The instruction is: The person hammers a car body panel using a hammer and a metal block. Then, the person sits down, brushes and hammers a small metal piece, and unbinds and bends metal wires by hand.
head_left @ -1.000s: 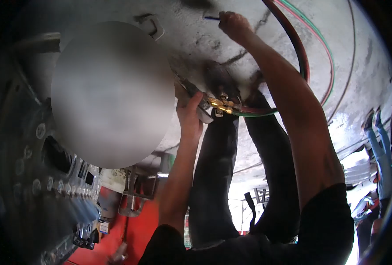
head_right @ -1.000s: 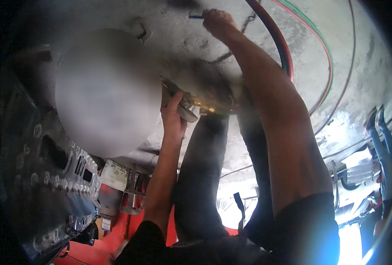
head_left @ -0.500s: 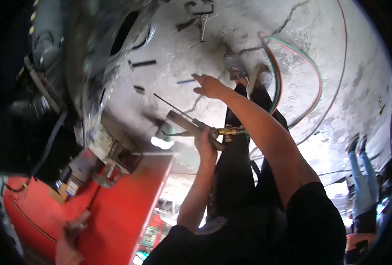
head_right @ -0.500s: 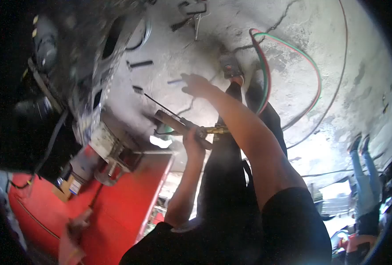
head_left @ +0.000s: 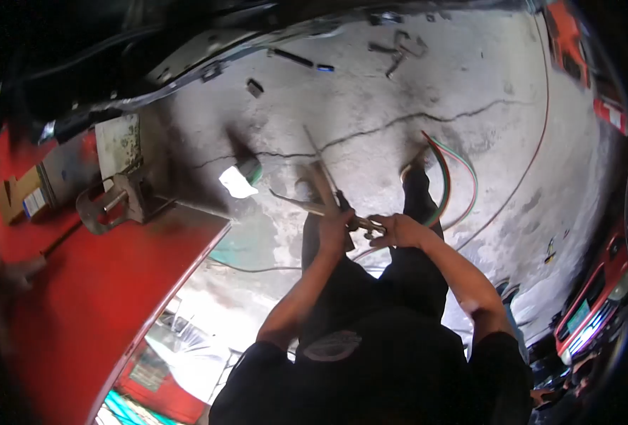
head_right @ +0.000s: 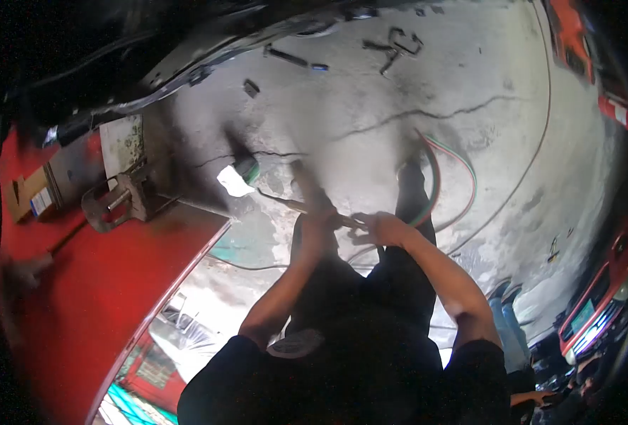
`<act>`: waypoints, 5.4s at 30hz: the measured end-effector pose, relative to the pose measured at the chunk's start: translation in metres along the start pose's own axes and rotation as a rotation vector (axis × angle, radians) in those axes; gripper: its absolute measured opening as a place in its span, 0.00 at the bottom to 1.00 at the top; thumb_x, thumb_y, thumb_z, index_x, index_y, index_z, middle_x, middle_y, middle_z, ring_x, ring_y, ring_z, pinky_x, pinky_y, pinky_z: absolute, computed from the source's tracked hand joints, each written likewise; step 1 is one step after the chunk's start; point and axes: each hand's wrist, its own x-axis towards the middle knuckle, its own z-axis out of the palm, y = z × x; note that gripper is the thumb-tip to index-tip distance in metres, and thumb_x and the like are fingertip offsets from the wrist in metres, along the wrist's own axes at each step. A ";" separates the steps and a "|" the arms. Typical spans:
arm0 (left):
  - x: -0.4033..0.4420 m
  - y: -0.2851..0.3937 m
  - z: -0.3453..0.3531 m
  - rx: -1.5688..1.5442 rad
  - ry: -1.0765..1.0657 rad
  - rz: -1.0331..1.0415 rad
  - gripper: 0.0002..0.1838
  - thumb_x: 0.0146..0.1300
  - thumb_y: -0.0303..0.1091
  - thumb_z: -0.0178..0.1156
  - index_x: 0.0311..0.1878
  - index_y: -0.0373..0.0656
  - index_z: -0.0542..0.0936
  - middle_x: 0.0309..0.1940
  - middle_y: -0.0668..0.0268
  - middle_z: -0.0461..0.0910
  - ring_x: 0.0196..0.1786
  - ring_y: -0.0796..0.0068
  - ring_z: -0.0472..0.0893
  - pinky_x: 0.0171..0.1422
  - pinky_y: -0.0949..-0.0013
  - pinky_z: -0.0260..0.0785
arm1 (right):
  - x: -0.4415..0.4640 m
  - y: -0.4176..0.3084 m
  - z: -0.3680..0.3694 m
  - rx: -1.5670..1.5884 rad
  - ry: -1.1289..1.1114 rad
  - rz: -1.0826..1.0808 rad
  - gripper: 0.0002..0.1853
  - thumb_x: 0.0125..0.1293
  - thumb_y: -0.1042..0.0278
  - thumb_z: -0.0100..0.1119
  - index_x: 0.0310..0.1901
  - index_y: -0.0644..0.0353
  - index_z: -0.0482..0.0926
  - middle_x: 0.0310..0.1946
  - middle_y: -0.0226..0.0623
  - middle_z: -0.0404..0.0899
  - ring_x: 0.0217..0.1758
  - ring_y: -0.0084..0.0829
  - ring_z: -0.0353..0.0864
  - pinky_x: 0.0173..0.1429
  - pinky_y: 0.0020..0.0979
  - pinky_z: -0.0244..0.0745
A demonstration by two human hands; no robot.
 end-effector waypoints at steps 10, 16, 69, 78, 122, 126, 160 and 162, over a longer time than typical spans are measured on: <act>0.000 -0.024 -0.256 -0.102 -0.556 -0.010 0.16 0.59 0.37 0.70 0.45 0.36 0.81 0.33 0.66 0.80 0.36 0.79 0.78 0.42 0.72 0.71 | 0.003 -0.121 0.104 0.306 0.371 0.403 0.17 0.56 0.66 0.65 0.47 0.61 0.81 0.30 0.37 0.81 0.33 0.32 0.81 0.39 0.34 0.77; -0.010 0.000 -0.368 0.265 -0.597 -0.040 0.22 0.57 0.31 0.71 0.54 0.34 0.79 0.34 0.68 0.79 0.38 0.79 0.78 0.43 0.71 0.71 | -0.007 -0.184 0.156 0.232 0.598 0.197 0.18 0.51 0.69 0.61 0.46 0.65 0.80 0.29 0.37 0.80 0.33 0.30 0.80 0.40 0.32 0.75; 0.632 0.019 -0.333 1.507 -0.529 0.700 0.29 0.58 0.35 0.64 0.58 0.28 0.68 0.48 0.36 0.78 0.54 0.37 0.78 0.59 0.49 0.69 | 0.387 0.083 0.329 0.330 1.472 0.587 0.12 0.49 0.69 0.70 0.37 0.59 0.86 0.36 0.48 0.81 0.38 0.42 0.85 0.37 0.37 0.77; 0.655 -0.021 -0.362 1.648 -0.404 1.279 0.37 0.59 0.45 0.68 0.64 0.31 0.66 0.58 0.42 0.71 0.63 0.41 0.70 0.67 0.47 0.62 | 0.479 0.141 0.334 0.825 1.722 0.539 0.09 0.56 0.69 0.66 0.36 0.64 0.81 0.25 0.31 0.74 0.24 0.24 0.71 0.28 0.28 0.62; 0.376 0.169 -0.388 1.102 -1.164 1.686 0.15 0.63 0.35 0.64 0.48 0.35 0.81 0.40 0.54 0.85 0.45 0.64 0.84 0.51 0.64 0.75 | 0.375 -0.065 0.751 1.129 2.460 1.200 0.12 0.67 0.53 0.58 0.36 0.47 0.88 0.12 0.25 0.67 0.12 0.22 0.63 0.16 0.30 0.61; 0.345 0.059 -0.429 1.212 -1.377 1.603 0.15 0.64 0.38 0.62 0.42 0.33 0.81 0.38 0.48 0.83 0.44 0.55 0.84 0.50 0.58 0.73 | 0.487 -0.020 0.657 1.495 2.627 0.578 0.23 0.58 0.39 0.63 0.23 0.52 0.79 0.13 0.26 0.65 0.11 0.20 0.57 0.16 0.28 0.49; 0.380 0.040 -0.453 1.084 -1.538 1.074 0.11 0.68 0.29 0.61 0.51 0.36 0.80 0.38 0.63 0.82 0.39 0.77 0.80 0.43 0.74 0.73 | 0.594 0.128 0.510 0.803 2.269 1.156 0.09 0.59 0.76 0.50 0.42 0.62 0.71 0.37 0.58 0.81 0.43 0.59 0.81 0.46 0.54 0.74; 0.358 0.064 -0.466 1.035 -1.653 0.912 0.10 0.66 0.26 0.62 0.49 0.35 0.81 0.42 0.62 0.81 0.42 0.77 0.80 0.44 0.75 0.73 | 0.610 0.141 0.511 0.773 2.333 1.099 0.08 0.61 0.76 0.48 0.42 0.63 0.69 0.37 0.59 0.81 0.43 0.61 0.81 0.45 0.55 0.74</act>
